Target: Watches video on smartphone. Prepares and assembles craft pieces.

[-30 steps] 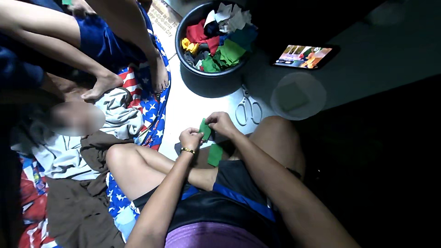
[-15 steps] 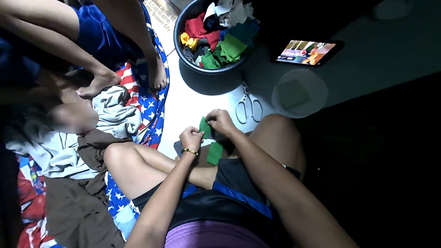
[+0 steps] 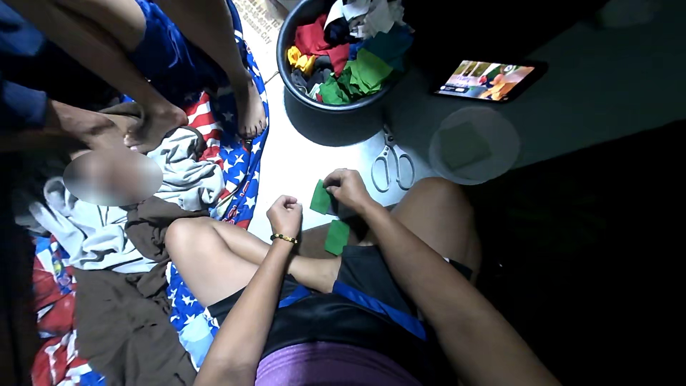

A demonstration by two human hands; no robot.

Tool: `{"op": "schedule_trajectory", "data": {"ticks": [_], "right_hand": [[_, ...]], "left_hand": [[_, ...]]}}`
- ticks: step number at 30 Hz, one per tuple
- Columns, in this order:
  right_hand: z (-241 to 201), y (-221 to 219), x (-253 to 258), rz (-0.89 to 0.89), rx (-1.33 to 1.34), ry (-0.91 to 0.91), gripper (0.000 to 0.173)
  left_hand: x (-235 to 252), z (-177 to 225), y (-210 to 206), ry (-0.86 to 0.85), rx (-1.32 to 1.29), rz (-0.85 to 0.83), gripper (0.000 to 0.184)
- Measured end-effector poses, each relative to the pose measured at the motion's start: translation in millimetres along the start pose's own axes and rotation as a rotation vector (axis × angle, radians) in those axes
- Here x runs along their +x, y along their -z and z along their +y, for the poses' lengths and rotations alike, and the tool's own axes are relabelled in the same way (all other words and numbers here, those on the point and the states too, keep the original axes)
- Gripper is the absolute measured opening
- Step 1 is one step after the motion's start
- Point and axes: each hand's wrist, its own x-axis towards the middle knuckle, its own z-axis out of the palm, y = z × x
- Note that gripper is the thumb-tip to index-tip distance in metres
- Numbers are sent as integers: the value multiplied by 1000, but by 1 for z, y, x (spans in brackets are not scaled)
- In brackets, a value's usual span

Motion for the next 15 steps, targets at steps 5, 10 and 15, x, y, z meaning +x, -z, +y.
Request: {"op": "schedule_trajectory", "data": {"ticks": [5,10,15], "right_hand": [[1,0,1,0,8,-12,15],[1,-1,1,5,8,-22,15],[2,-2,0,21,15,-1,16]], "left_hand": [[0,-9,-14,-155,65,-43,24],[-2,-1,-15,-177,222,-72,39],[-3,1,-15,-160,276,-96,40]]}}
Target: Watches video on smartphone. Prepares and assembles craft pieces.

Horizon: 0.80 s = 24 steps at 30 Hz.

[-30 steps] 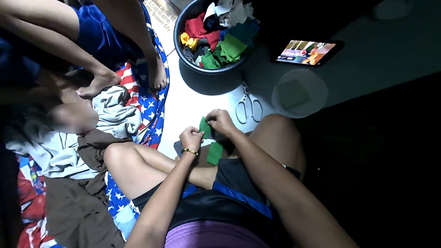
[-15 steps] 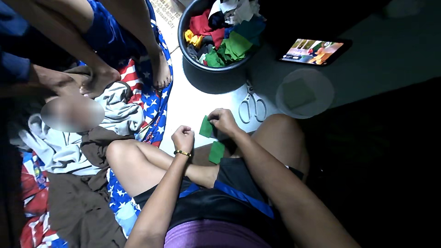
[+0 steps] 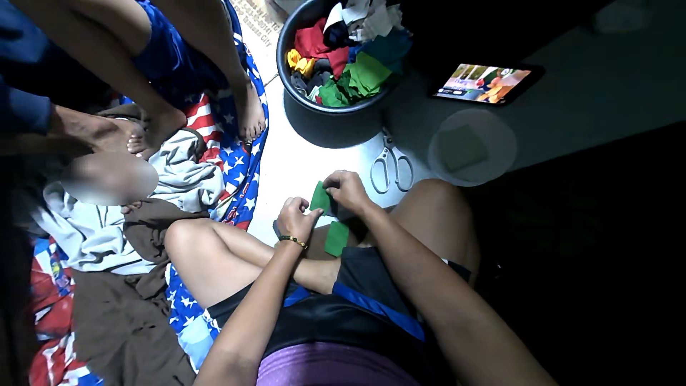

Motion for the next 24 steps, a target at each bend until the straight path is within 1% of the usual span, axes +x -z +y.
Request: {"op": "schedule_trajectory", "data": {"ticks": [11,17,18,20,21,23,24], "right_hand": [[-2,0,0,-6,-12,-22,16],[-2,-5,-1,43,-111,16,15],[-4,-5,-3,70,-139,33,16],[-5,-9,-7,135,-171,127,16],[-6,-11,-9,138,-169,172,16],[-8,-14,-12,84,-163,229,15],[-10,-14,-14,32,-172,215,16]], "left_hand": [[1,5,1,29,58,-24,42],[1,6,2,26,58,-23,42],[0,6,3,29,56,-27,42],[0,7,4,38,56,-36,42],[-1,7,4,40,62,-38,42],[-2,8,4,28,70,-29,41],[-3,8,4,25,70,-29,41]]}}
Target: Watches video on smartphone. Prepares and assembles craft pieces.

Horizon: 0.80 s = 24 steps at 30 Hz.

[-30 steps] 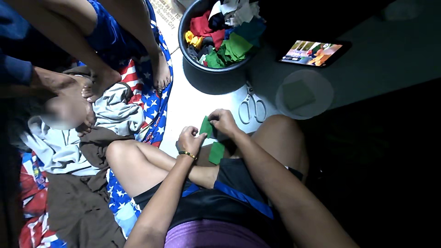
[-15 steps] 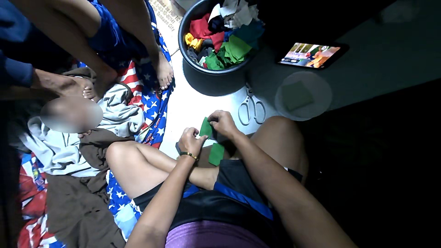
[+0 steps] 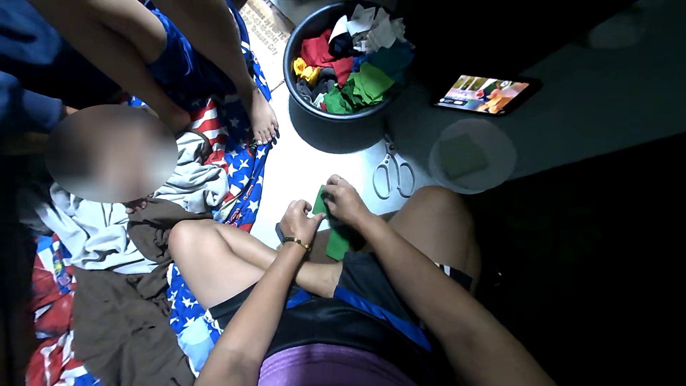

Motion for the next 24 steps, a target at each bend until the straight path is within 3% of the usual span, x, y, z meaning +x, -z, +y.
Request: {"op": "schedule_trajectory", "data": {"ticks": [2,7,12,17,20,24], "right_hand": [[-1,0,2,-107,-8,-82,24],[2,0,4,-134,-2,-103,32],[2,5,3,-77,2,-111,31],[-1,27,-7,93,63,-185,17],[3,38,-16,49,57,-236,17],[1,39,-18,-8,51,-272,17]], "left_hand": [[1,0,2,8,-22,-21,41],[10,-22,27,41,-245,18,29],[7,-44,68,79,-45,-79,34],[4,-52,59,60,153,-196,40],[6,-49,55,68,227,-247,45],[9,-41,58,97,317,-362,32]]}}
